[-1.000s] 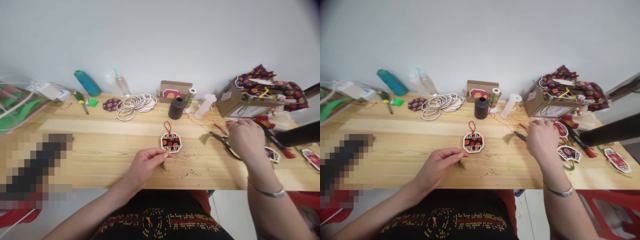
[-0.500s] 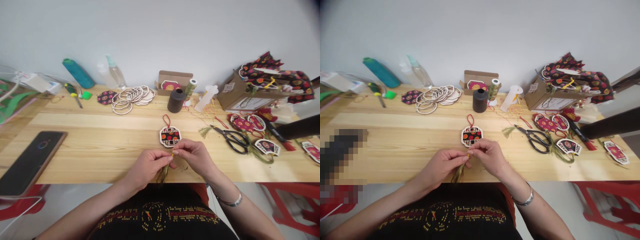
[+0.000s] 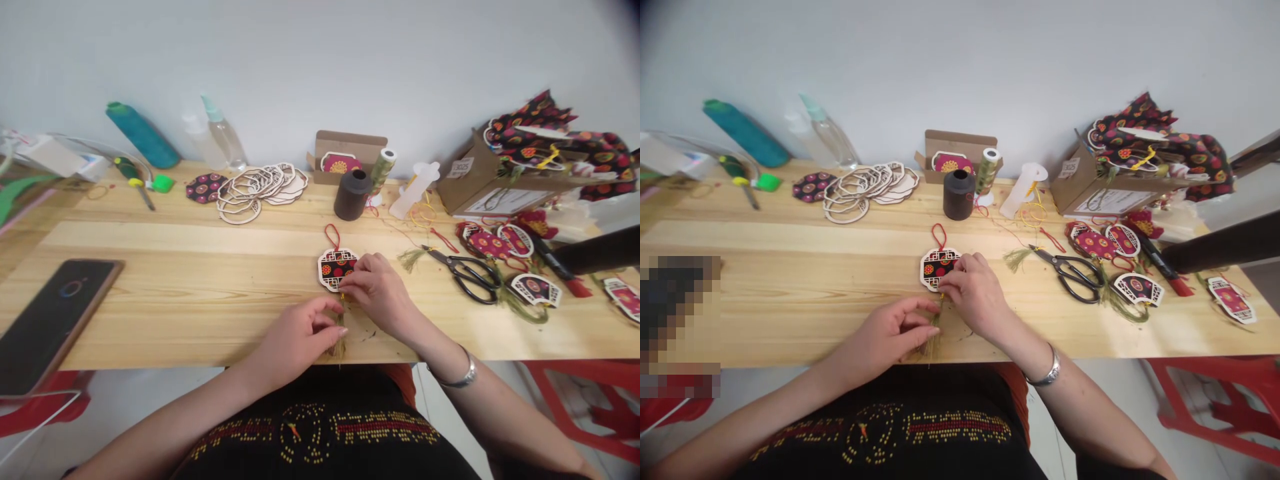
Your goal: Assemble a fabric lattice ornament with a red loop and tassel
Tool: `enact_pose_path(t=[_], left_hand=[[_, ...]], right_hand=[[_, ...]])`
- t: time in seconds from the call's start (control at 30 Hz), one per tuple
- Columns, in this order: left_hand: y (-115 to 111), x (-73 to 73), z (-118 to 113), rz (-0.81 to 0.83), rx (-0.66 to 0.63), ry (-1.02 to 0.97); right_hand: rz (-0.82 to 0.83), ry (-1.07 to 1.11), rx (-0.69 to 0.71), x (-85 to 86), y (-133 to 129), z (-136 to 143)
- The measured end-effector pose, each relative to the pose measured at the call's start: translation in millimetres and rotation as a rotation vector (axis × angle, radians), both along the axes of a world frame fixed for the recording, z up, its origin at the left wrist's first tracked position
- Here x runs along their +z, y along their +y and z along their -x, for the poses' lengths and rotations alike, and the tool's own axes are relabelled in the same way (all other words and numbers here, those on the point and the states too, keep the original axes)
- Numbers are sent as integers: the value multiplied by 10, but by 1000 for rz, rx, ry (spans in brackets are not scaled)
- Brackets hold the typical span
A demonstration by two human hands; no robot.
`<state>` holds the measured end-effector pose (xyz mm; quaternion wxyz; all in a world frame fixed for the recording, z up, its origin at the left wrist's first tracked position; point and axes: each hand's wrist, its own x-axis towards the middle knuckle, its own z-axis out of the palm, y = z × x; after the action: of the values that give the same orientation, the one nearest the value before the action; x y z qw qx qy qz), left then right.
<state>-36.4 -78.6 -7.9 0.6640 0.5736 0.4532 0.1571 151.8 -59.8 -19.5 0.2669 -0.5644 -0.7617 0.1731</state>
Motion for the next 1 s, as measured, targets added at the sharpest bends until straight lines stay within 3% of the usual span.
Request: enact_pose_path(t=[0.5,0.87,1.0], left_hand=[[-68,143,112,-496,-176,212],[-35,120,31,-563,-231,212],[-11,137,49,-674,-228,201]], right_hand=[[-90,120,-169,62,-4,-62],[-32,116,-136,18,-318,-46],[-12,89,-103,-1,-381,-3]])
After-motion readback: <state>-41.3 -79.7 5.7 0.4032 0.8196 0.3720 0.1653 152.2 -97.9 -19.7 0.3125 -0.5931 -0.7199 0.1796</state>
